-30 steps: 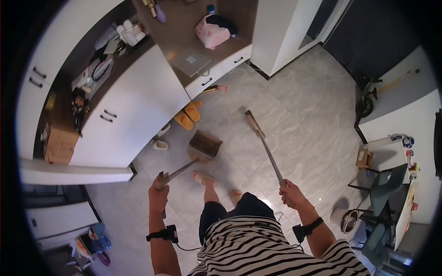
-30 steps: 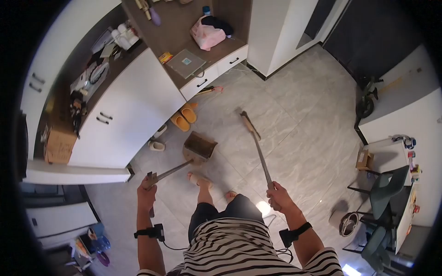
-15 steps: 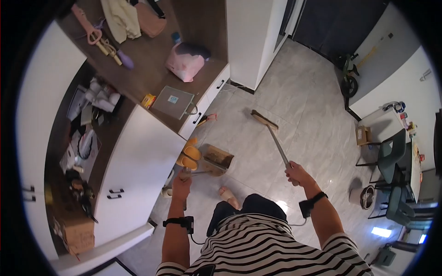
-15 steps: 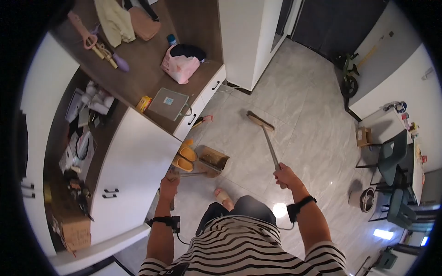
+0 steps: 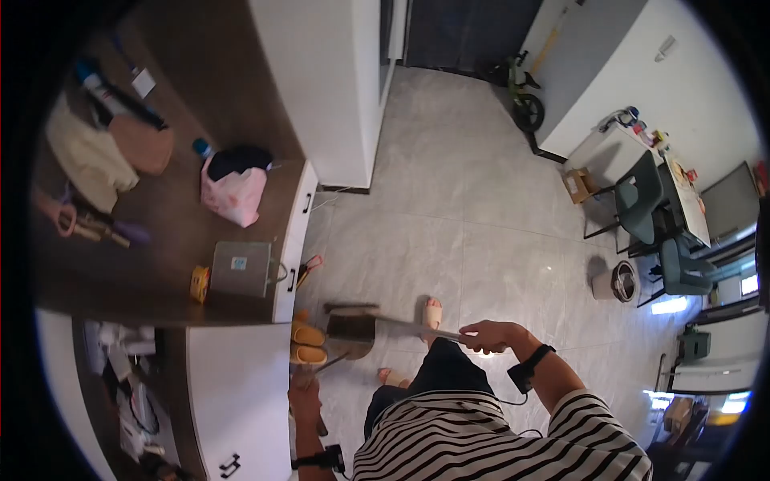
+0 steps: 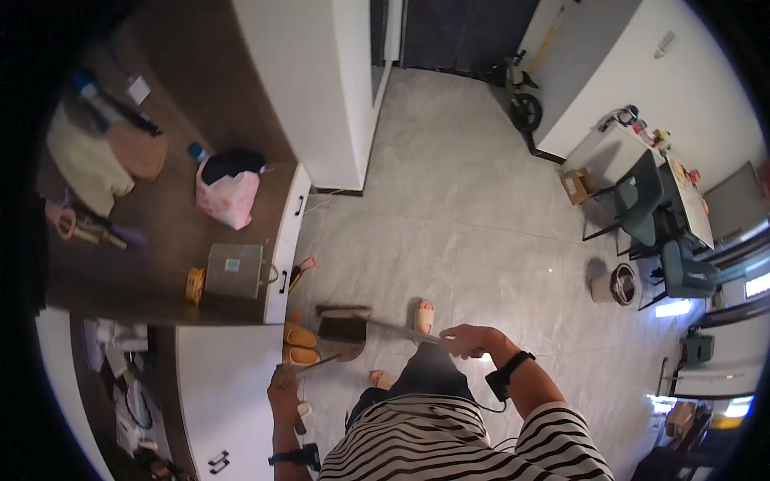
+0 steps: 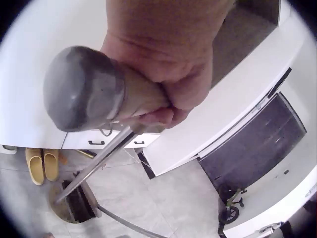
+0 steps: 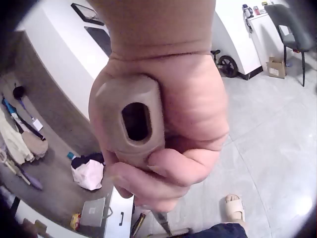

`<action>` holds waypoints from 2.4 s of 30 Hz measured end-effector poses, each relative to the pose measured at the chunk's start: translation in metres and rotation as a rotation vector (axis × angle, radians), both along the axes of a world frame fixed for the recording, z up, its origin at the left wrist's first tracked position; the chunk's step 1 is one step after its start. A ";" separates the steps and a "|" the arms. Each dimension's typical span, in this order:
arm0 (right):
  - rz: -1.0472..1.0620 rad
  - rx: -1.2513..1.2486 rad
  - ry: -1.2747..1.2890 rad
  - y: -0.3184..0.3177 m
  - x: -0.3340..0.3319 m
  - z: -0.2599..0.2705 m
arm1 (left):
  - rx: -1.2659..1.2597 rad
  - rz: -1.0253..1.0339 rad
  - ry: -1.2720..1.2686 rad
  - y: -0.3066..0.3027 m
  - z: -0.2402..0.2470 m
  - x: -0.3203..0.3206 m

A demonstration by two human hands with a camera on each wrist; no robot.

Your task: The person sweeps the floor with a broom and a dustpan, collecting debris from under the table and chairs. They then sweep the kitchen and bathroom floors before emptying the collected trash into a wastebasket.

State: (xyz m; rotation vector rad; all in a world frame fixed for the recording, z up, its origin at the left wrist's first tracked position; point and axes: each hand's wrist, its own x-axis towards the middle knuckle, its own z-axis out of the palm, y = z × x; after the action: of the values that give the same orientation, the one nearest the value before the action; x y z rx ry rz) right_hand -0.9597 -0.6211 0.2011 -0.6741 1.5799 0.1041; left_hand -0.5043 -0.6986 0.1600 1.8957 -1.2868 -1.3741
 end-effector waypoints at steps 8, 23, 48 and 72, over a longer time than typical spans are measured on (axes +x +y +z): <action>-0.095 -0.085 -0.100 -0.032 -0.096 0.008 | 0.109 -0.092 -0.034 -0.064 0.034 -0.076; -0.677 -0.508 0.023 -0.152 -0.302 -0.030 | 0.000 -0.429 -0.025 -0.319 0.065 -0.367; -1.549 -0.292 0.019 -0.371 -0.433 -0.004 | -0.366 -0.760 0.212 -0.692 0.006 -0.644; -1.907 -0.372 0.072 -0.511 -0.743 -0.013 | -0.062 -0.910 0.035 -0.954 0.074 -1.032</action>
State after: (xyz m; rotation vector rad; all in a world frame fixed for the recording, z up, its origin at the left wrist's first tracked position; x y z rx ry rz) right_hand -1.7023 -1.1318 0.1876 0.7687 1.7206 -1.5737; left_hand -1.5363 -1.6521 0.2343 1.2373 -2.2824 -1.7053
